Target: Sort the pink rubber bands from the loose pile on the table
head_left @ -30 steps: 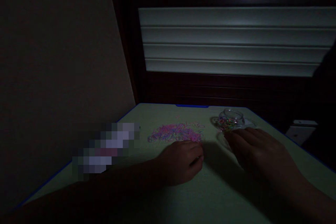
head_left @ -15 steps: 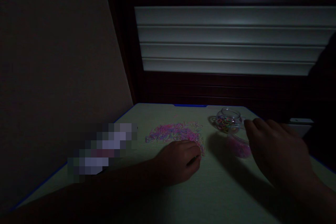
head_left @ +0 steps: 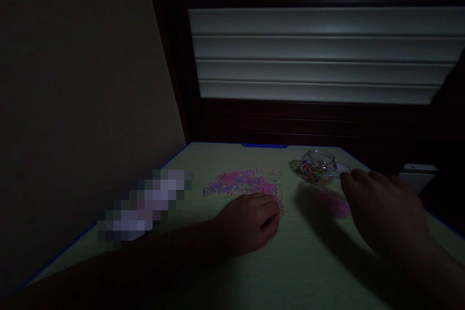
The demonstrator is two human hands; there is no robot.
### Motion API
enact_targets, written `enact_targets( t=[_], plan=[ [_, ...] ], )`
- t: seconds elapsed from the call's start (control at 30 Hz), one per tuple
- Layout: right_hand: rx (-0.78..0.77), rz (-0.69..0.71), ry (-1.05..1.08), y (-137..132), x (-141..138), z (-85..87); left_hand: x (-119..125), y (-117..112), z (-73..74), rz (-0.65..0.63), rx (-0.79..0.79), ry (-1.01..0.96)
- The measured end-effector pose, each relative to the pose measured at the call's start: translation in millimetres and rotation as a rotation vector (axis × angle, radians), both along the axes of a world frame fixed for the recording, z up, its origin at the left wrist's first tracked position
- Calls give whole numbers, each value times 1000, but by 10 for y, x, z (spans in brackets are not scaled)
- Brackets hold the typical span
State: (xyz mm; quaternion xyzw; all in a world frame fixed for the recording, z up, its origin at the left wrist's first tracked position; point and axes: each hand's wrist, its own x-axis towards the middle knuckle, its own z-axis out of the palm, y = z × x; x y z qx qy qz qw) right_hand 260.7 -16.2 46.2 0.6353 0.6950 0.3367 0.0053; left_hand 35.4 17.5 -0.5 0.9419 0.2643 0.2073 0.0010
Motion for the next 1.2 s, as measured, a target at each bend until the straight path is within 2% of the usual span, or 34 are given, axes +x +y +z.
enact_targets(
  t=[0.4,0.8,0.9,1.07,1.13,1.2],
  plan=[
    [-17,10,-2,12,15,-6,-5,-11,14,17,20,21],
    [34,65,-26,-10,-4,-21,0,-11,9,2,10,0],
    [72,133,-30,-28,-27,-14,0,-13,18,1,5,9],
    [112,373,-45,-45,-94,-14,5,-9,7,13,15,6],
    [46,439,19,-37,-137,-44,8,-5,-2,13,18,1],
    [-98,482,138,-26,-188,-95,11,-3,-10,17,21,0]
  ],
)
